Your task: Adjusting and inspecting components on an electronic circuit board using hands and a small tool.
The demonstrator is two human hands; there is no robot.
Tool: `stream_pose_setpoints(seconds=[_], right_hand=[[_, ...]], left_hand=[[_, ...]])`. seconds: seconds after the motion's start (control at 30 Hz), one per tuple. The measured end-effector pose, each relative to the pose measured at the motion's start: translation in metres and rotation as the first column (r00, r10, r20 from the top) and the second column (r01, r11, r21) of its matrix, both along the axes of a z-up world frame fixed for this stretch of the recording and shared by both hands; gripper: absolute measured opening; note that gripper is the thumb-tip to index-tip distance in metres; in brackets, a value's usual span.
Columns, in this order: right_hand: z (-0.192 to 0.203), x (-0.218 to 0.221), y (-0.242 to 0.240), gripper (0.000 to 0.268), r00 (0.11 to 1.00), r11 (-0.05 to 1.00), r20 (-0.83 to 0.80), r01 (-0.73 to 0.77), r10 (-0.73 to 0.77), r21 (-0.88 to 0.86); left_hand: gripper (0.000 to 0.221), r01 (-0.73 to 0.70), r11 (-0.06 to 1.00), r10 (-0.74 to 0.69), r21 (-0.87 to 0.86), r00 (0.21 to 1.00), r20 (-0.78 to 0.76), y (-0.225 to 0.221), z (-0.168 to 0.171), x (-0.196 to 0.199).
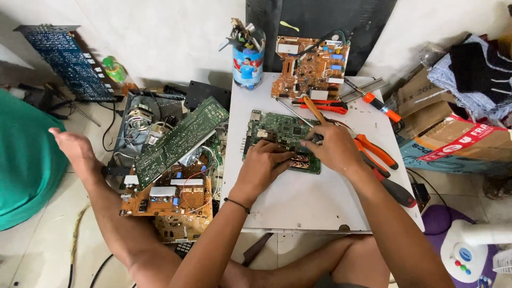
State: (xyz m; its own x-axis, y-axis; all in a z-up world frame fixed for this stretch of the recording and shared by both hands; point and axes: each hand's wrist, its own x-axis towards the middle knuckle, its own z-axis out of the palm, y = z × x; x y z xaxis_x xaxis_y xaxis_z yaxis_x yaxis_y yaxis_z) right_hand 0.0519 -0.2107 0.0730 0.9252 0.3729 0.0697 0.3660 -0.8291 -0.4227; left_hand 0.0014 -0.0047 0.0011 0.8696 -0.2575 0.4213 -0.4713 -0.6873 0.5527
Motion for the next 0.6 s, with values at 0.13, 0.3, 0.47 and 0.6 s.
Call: stream_pose_setpoints(seconds=[0.13,0.3,0.47,0.6], right_hand=[[-0.001,-0.009,-0.005,0.02,0.998,0.996,-0.038,0.044,-0.047,-0.075],[-0.003,-0.02,-0.019,0.022,0.989,0.995,-0.115,0.095,-0.096,-0.015],[-0.011,-0.02,-0.02,0.024,0.984,0.989,-0.126,0.134,-0.126,0.058],[-0.02,-0.015,-0.02,0.025,0.984,0.98,-0.099,0.158,-0.146,0.121]], left_hand=[[0.019,-0.002,1.0,0.002,0.005,1.0,0.001,0.0,0.002,-0.002],[0.019,-0.01,1.0,0.01,-0.027,1.0,-0.006,-0.001,0.005,-0.003],[0.02,-0.011,0.999,0.01,-0.03,1.0,-0.019,0.0,-0.002,0.0],[0.019,-0.012,0.999,0.011,-0.04,1.0,-0.024,0.0,-0.001,0.0]])
